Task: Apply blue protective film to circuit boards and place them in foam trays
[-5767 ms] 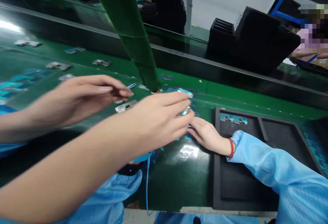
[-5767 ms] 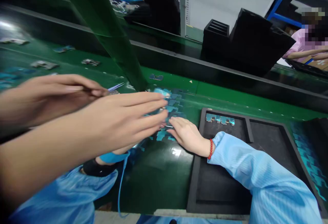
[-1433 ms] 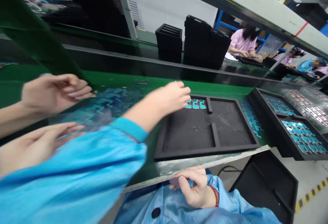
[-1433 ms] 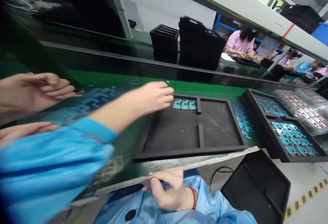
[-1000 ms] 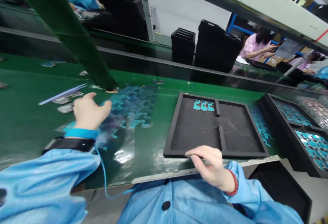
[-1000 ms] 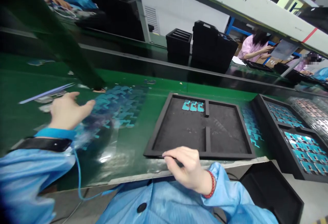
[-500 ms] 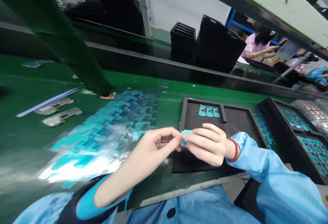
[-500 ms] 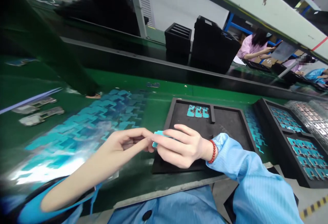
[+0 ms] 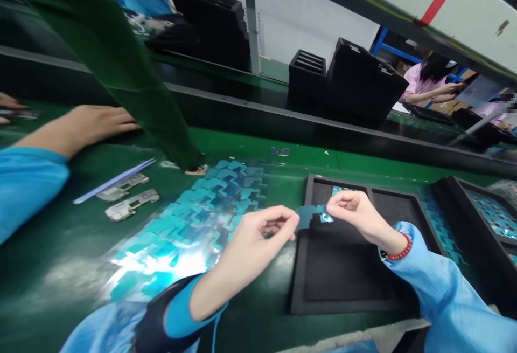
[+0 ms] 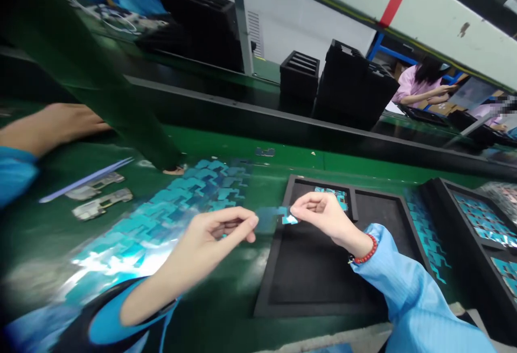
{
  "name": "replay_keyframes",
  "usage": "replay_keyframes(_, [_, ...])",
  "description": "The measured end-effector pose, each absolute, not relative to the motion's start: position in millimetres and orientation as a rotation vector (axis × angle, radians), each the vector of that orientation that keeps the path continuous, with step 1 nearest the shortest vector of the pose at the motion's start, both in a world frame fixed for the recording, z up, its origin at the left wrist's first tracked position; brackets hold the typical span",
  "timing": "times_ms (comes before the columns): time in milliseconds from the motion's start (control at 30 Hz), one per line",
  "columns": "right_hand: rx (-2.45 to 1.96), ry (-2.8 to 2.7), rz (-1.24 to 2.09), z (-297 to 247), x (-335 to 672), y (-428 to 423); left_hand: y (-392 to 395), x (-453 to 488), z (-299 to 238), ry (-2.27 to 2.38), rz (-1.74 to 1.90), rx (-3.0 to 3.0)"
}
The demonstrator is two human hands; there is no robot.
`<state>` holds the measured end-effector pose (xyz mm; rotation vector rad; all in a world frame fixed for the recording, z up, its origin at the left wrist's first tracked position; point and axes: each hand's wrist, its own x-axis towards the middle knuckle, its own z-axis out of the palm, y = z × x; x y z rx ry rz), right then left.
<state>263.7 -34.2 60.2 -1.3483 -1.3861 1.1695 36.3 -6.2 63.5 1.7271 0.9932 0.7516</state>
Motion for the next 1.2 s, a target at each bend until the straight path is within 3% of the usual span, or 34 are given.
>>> replay_keyframes(233, [-1.533, -1.529, 0.406, 30.9, 284.2, -47.6, 73.9, 52.9, 42.5, 1.249, 0.523, 2.021])
replay_keyframes(400, [-1.561, -1.475, 0.483, 8.8, 280.9, -63.8, 179.4, 90.5, 0.7, 1.660, 0.514, 2.022])
replay_keyframes(533, [-1.503, -1.539, 0.543, 5.7, 271.6, -70.0, 219.7, 105.9, -27.0, 1.707, 0.398, 2.071])
replay_keyframes(933, [-1.418, -1.486, 0.528, 16.1, 270.3, -73.5, 237.9, 102.9, -40.9, 1.482, 0.376, 2.084])
replay_keyframes(1200, [-1.505, -1.214, 0.301, 37.7, 300.6, -80.7, 179.3, 100.0, 19.6, 1.213, 0.685, 1.958])
